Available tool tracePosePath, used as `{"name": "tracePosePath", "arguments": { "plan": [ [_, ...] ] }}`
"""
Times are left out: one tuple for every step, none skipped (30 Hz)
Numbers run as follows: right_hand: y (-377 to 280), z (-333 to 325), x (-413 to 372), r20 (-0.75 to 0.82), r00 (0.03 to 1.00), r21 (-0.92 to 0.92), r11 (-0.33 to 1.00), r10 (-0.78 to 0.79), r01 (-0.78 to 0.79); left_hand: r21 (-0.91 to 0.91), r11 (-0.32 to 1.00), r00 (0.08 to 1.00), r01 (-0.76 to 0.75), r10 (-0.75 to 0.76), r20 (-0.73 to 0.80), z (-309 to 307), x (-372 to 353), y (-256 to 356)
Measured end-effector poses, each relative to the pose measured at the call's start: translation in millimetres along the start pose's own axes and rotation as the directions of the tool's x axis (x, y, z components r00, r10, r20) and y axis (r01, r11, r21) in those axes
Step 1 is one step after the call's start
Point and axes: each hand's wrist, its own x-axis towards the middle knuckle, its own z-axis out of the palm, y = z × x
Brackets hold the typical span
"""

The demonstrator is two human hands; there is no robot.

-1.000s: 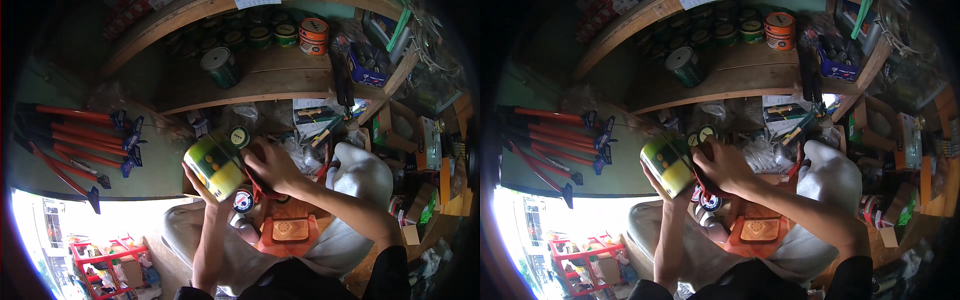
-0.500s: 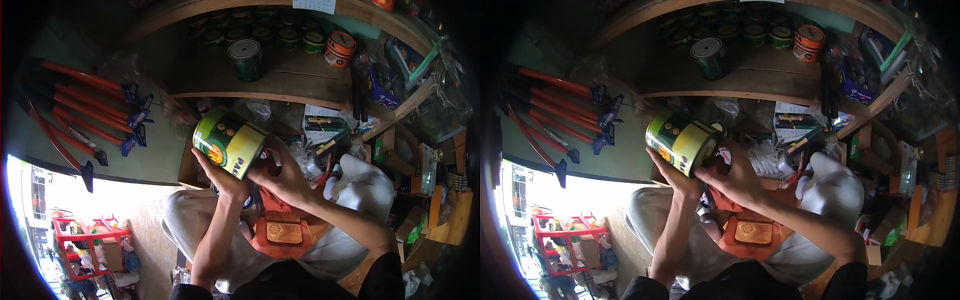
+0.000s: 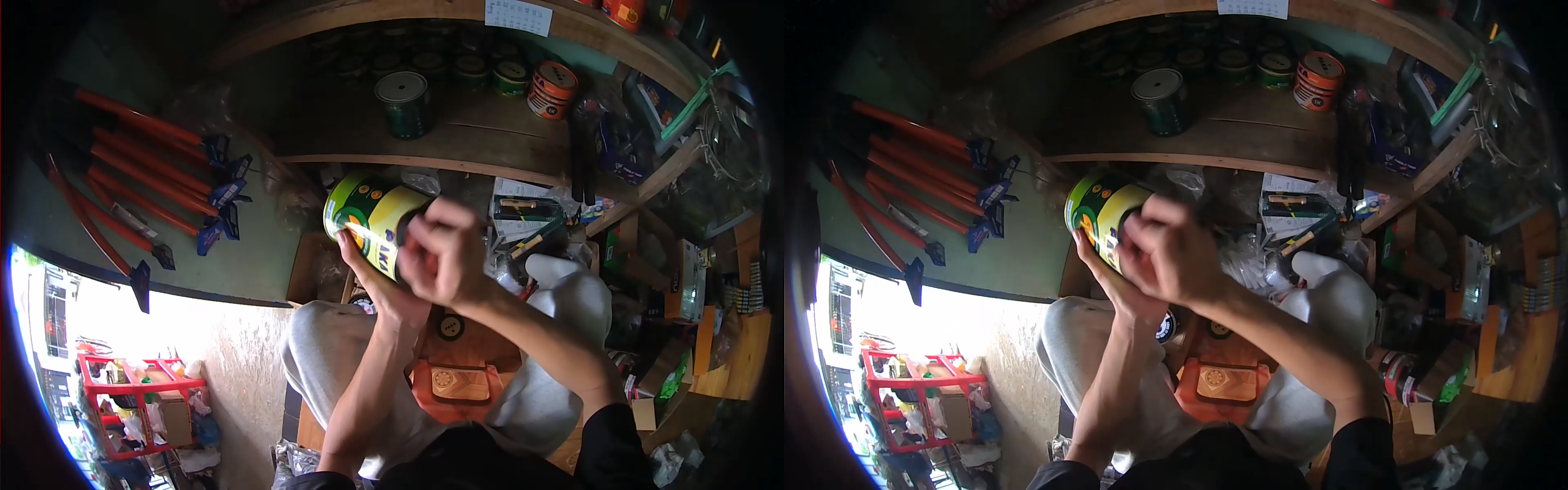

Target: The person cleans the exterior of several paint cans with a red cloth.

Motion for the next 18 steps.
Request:
{"name": "tracePosePath", "arguments": {
  "plan": [
    [-7, 8, -2, 0.037, 0.996, 0.021, 0.996, -0.084, 0.083, 0.028, 1.000, 1.000, -0.013, 0.013, 0.028, -17, 10, 2],
    [-16, 13, 0, 0.022, 0.977, 0.050, 0.976, -0.213, 0.211, 0.062, 0.998, 1.000, -0.022, 0.023, -0.011, -15, 12, 7],
    [-18, 16, 0, 0.089, 0.960, 0.037, 0.964, -0.265, 0.263, 0.075, 0.997, 0.997, -0.011, 0.016, -0.073, -11, 11, 9],
    [-16, 16, 1, 0.139, 0.952, 0.056, 0.962, -0.272, 0.267, 0.083, 0.997, 0.994, 0.001, 0.008, -0.110, -6, 11, 13],
    [-13, 13, 2, 0.186, 0.943, 0.070, 0.961, -0.277, 0.269, 0.075, 0.997, 0.993, 0.018, -0.009, -0.117, -4, 10, 16],
    [-9, 9, 3, 0.233, 0.931, 0.081, 0.959, -0.281, 0.270, 0.078, 0.996, 0.998, 0.044, -0.041, -0.045, -13, 12, 20],
    [-4, 8, -1, 0.248, 0.915, 0.028, 0.946, -0.319, 0.322, 0.085, 0.994, 0.997, 0.070, -0.073, 0.028, -23, 14, 24],
    [2, 5, -3, 0.235, 0.918, -0.019, 0.943, -0.320, 0.334, 0.024, 0.991, 0.990, 0.132, -0.133, 0.047, -23, 14, 28],
    [8, 2, -4, 0.221, 0.922, -0.067, 0.938, -0.318, 0.340, -0.034, 0.980, 0.979, 0.197, -0.194, 0.067, -22, 13, 29],
    [14, -1, -4, 0.206, 0.927, -0.117, 0.933, -0.313, 0.340, -0.030, 0.971, 0.969, 0.237, -0.234, 0.077, -20, 9, 30],
    [22, -5, 1, 0.160, 0.931, -0.122, 0.929, -0.328, 0.349, -0.062, 0.961, 0.961, 0.269, -0.264, 0.080, -11, 4, 33],
    [26, -7, 7, 0.108, 0.950, -0.147, 0.940, -0.293, 0.307, -0.094, 0.950, 0.953, 0.297, -0.290, 0.083, -4, 0, 34],
    [29, -9, 15, 0.055, 0.965, -0.167, 0.950, -0.258, 0.263, -0.031, 0.954, 0.954, 0.298, -0.298, 0.006, 2, -4, 34],
    [29, -11, 19, 0.001, 0.975, -0.186, 0.957, -0.224, 0.221, -0.038, 0.952, 0.953, 0.304, -0.304, 0.005, 5, -6, 32],
    [25, -10, 21, -0.006, 0.984, -0.182, 0.967, -0.180, 0.176, -0.048, 0.950, 0.951, 0.309, -0.309, 0.003, 8, -9, 30],
    [20, -5, 19, -0.001, 0.985, -0.163, 0.972, -0.174, 0.171, -0.059, 0.948, 0.950, 0.313, -0.313, 0.002, 10, -11, 27],
    [12, 1, 14, 0.003, 0.986, -0.145, 0.975, -0.168, 0.167, -0.062, 0.957, 0.957, 0.283, -0.287, -0.052, 6, -9, 23],
    [5, 5, 11, 0.006, 0.987, -0.128, 0.979, -0.160, 0.160, -0.058, 0.964, 0.964, 0.261, -0.264, -0.044, -3, -5, 22]
  ]
}}
